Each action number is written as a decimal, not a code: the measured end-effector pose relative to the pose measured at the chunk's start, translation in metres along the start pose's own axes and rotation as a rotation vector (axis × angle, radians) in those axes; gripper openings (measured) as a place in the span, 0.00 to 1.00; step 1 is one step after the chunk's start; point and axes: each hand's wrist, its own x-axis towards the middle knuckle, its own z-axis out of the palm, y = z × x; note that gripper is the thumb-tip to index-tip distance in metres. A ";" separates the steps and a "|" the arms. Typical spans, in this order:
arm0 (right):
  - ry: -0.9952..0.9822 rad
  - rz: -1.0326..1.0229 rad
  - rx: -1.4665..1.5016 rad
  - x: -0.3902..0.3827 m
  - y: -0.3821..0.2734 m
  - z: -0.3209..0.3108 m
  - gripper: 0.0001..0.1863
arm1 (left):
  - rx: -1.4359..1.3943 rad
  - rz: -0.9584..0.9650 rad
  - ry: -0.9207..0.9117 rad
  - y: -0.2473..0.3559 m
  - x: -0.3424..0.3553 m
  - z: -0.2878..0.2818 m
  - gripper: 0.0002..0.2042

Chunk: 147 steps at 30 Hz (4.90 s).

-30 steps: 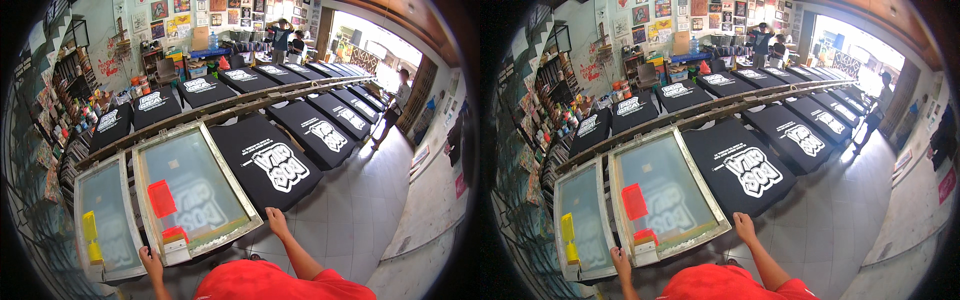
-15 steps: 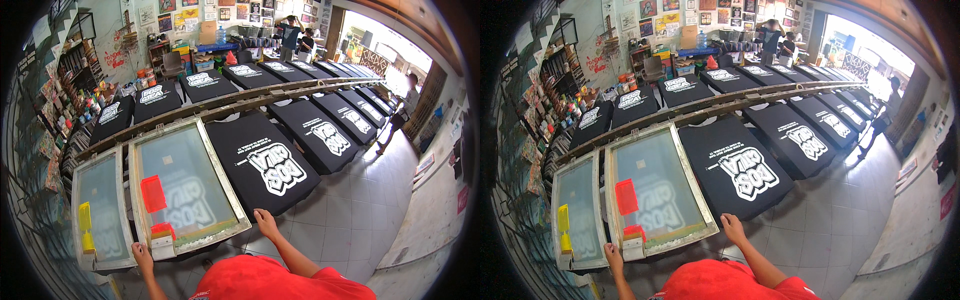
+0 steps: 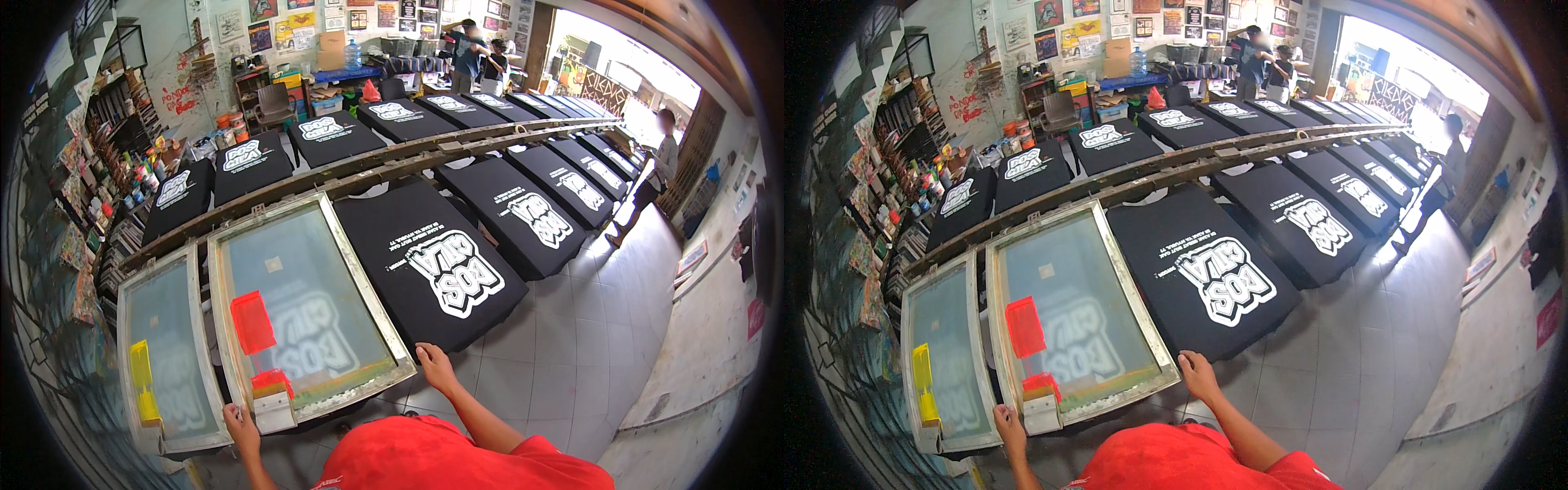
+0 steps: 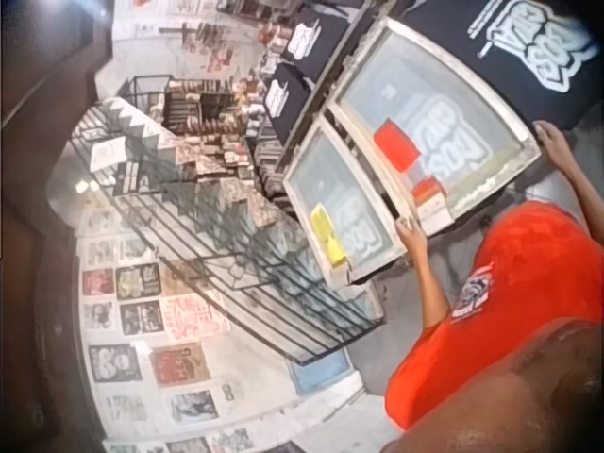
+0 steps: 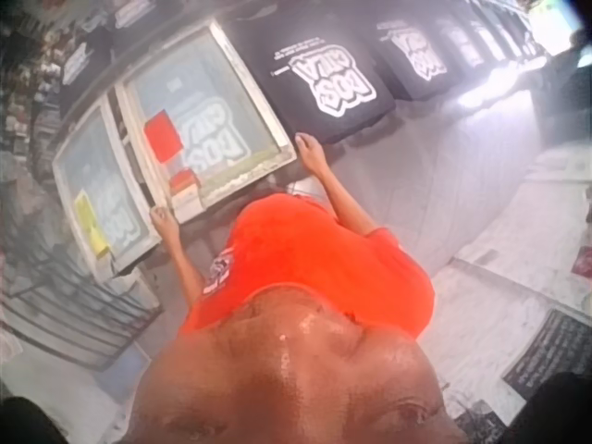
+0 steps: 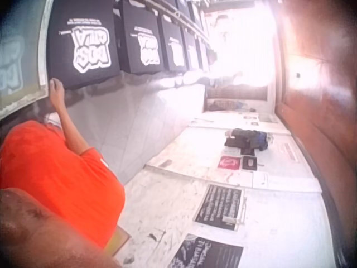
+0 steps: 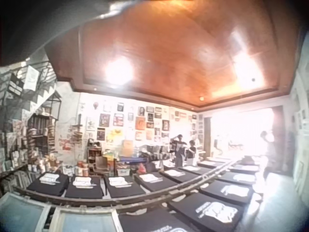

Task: The person performs screen printing by applying yellow and then red ink onto black t-shirts using a squeegee and large screens.

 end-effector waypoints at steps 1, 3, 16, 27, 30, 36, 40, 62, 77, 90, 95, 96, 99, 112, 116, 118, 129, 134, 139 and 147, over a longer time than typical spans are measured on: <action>0.001 0.001 -0.007 -0.001 -0.002 0.001 0.19 | -0.002 -0.001 -0.006 -0.001 0.001 0.000 0.13; 0.007 -0.008 0.001 -0.004 -0.002 0.005 0.19 | -0.018 -0.009 -0.017 -0.001 0.002 -0.001 0.13; 0.017 0.025 -0.040 -0.012 -0.017 0.014 0.20 | -0.059 0.040 -0.047 0.011 0.019 -0.010 0.12; 0.033 0.010 -0.062 -0.017 -0.006 0.014 0.19 | -0.217 0.072 -0.105 0.045 0.013 -0.020 0.13; 0.025 -0.017 -0.078 -0.019 -0.004 0.016 0.17 | -0.229 0.095 -0.145 0.064 0.004 -0.033 0.15; 0.021 -0.115 -0.148 -0.016 0.016 0.007 0.16 | -0.005 0.565 -0.268 0.208 0.066 -0.085 0.40; -0.071 -0.099 -0.143 -0.011 -0.008 0.010 0.17 | -0.190 1.033 -0.022 0.366 0.118 -0.122 0.37; -0.250 0.238 0.083 0.027 -0.026 0.042 0.19 | 0.075 -0.150 -0.108 -0.021 0.006 -0.009 0.29; -0.025 0.085 -0.081 0.039 -0.001 0.066 0.22 | -0.013 -0.187 -0.090 -0.046 0.028 0.009 0.26; 0.015 0.154 -0.124 -0.012 -0.022 0.010 0.26 | 0.013 -0.117 0.025 -0.011 -0.034 -0.030 0.21; -0.079 0.187 -0.124 -0.029 -0.024 0.003 0.26 | -0.039 -0.111 0.081 -0.012 -0.073 -0.040 0.21; -0.084 0.184 -0.132 -0.030 -0.026 0.002 0.26 | -0.023 -0.115 0.080 -0.013 -0.076 -0.040 0.21; -0.085 0.183 -0.118 -0.029 -0.021 0.002 0.26 | 0.012 -0.146 0.070 -0.011 -0.079 -0.037 0.21; -0.027 0.085 -0.146 -0.007 -0.028 0.022 0.28 | 0.046 -0.201 0.020 -0.013 -0.036 -0.031 0.26; -0.005 0.136 -0.148 -0.006 -0.028 0.028 0.29 | 0.047 -0.220 0.031 -0.011 -0.032 -0.031 0.26; -0.015 0.163 -0.145 -0.009 -0.030 0.028 0.29 | 0.042 -0.195 0.051 -0.016 -0.031 -0.030 0.26; -0.042 0.169 -0.112 -0.004 -0.026 0.031 0.29 | 0.005 -0.137 0.072 -0.023 -0.031 -0.030 0.25; -0.028 0.161 -0.117 -0.006 -0.030 0.033 0.30 | 0.007 -0.121 0.082 -0.027 -0.032 -0.030 0.24; -0.017 0.136 -0.083 -0.004 -0.021 0.033 0.30 | 0.014 -0.159 0.082 -0.021 -0.029 -0.027 0.24; -0.037 0.224 0.003 -0.010 -0.029 0.035 0.31 | 0.030 -0.229 0.107 -0.004 -0.020 -0.034 0.22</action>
